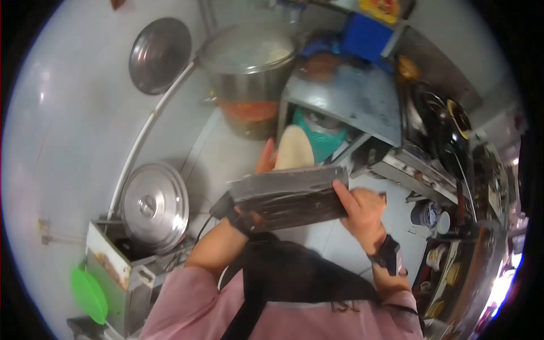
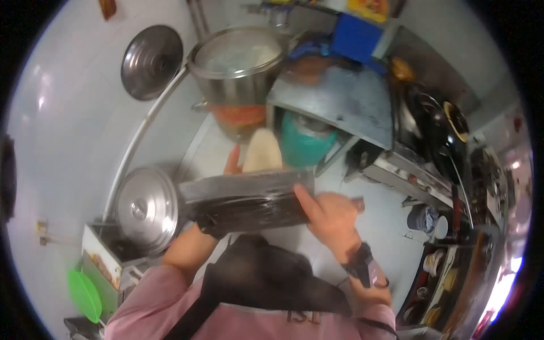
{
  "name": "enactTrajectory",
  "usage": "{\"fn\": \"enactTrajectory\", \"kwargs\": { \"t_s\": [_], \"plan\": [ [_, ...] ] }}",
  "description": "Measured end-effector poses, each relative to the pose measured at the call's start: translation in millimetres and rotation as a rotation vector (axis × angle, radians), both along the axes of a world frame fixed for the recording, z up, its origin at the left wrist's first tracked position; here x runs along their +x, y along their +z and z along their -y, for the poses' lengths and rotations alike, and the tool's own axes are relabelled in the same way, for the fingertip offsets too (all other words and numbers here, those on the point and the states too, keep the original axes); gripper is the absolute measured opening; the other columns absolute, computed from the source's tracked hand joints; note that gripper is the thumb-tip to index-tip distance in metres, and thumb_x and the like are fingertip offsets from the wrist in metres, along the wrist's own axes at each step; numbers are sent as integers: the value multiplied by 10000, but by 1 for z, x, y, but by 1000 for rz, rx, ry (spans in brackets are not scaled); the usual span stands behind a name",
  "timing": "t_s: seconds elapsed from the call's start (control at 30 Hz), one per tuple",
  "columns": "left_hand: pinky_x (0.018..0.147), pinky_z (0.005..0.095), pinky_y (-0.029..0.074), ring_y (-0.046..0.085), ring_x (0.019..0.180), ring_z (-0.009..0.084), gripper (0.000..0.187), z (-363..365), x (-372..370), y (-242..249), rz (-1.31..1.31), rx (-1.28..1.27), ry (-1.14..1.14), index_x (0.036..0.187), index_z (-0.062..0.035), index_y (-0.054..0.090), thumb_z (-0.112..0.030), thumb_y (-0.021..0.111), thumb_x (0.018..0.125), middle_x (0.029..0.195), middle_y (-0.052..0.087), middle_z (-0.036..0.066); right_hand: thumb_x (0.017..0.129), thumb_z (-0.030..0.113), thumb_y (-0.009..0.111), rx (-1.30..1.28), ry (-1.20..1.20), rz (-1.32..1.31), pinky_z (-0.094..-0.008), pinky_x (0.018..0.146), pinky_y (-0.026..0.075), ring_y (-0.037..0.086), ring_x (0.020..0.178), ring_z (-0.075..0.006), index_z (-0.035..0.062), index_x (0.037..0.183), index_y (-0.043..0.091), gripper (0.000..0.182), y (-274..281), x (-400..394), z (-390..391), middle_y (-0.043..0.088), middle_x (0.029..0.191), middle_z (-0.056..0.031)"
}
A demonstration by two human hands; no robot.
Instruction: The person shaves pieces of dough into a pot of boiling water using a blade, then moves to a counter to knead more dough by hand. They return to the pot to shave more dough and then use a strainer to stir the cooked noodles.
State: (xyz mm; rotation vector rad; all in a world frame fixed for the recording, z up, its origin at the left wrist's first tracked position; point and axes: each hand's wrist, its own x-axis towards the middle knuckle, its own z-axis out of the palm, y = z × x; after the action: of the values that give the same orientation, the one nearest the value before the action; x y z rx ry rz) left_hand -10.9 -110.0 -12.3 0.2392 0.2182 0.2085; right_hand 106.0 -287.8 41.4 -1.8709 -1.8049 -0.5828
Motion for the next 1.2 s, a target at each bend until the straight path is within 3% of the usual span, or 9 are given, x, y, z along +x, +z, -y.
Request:
{"fn": "enactTrajectory", "kwargs": {
  "t_s": [0.37,0.6,0.67,0.87,0.97,1.0,1.1,1.17,1.2],
  "plan": [
    [697,351,480,580,833,212,430,-169,98,0,336,178,550,1044,-74,540,-436,375,880,935,597,93,651,83,558,31,476,117,-293,420,370,460,486,-160,189,1121,568,482,-13,120,-240,390,560,-1],
    [658,385,477,576,816,251,433,-230,148,16,-233,31,920,1052,-96,537,-450,371,866,939,594,96,638,75,558,-3,552,26,-321,478,424,517,526,-205,164,1140,553,510,-9,190,-346,487,609,-28],
    [607,432,471,566,802,324,440,-252,144,3,64,-291,660,1081,-124,524,-459,367,844,957,588,97,624,67,558,2,463,-90,-332,504,442,541,566,-226,156,1156,539,539,-34,219,-385,533,659,-47],
    [520,341,430,533,725,283,378,-328,148,3,84,-121,587,938,-79,561,-388,378,821,851,581,115,615,51,555,-87,229,-244,-344,551,471,578,638,-264,165,1189,512,587,-46,236,-447,601,756,-84],
    [754,374,489,557,921,251,359,-364,154,-12,-90,-84,755,1129,-64,478,-310,431,873,1021,558,108,566,62,590,-92,382,-176,-348,531,451,559,599,-256,171,1182,525,630,-15,187,-462,549,675,-73],
    [867,353,456,539,992,227,351,-368,147,-16,-192,470,887,1183,-63,437,-249,453,886,1104,525,113,510,58,611,-128,462,-94,-352,529,438,546,586,-251,160,1168,541,670,-11,177,-468,512,632,-67],
    [827,349,475,529,1004,239,367,-395,132,4,-274,695,766,1184,-93,430,-311,419,889,1088,532,112,473,86,621,-59,443,18,-350,480,409,496,520,-213,177,1172,540,709,-17,168,-499,403,558,-41],
    [730,367,491,547,936,283,390,-428,132,-22,33,-420,499,1126,-109,492,-381,400,863,1037,562,89,497,63,613,-153,383,-46,-360,512,438,540,566,-243,158,1174,534,688,-36,184,-516,508,626,-62],
    [634,393,475,541,891,323,431,-436,121,-17,392,-280,212,1099,-124,521,-429,360,842,1004,576,72,506,52,609,-191,161,-156,-363,536,451,559,603,-256,148,1173,531,678,-45,195,-526,549,683,-78]
  ]
}}
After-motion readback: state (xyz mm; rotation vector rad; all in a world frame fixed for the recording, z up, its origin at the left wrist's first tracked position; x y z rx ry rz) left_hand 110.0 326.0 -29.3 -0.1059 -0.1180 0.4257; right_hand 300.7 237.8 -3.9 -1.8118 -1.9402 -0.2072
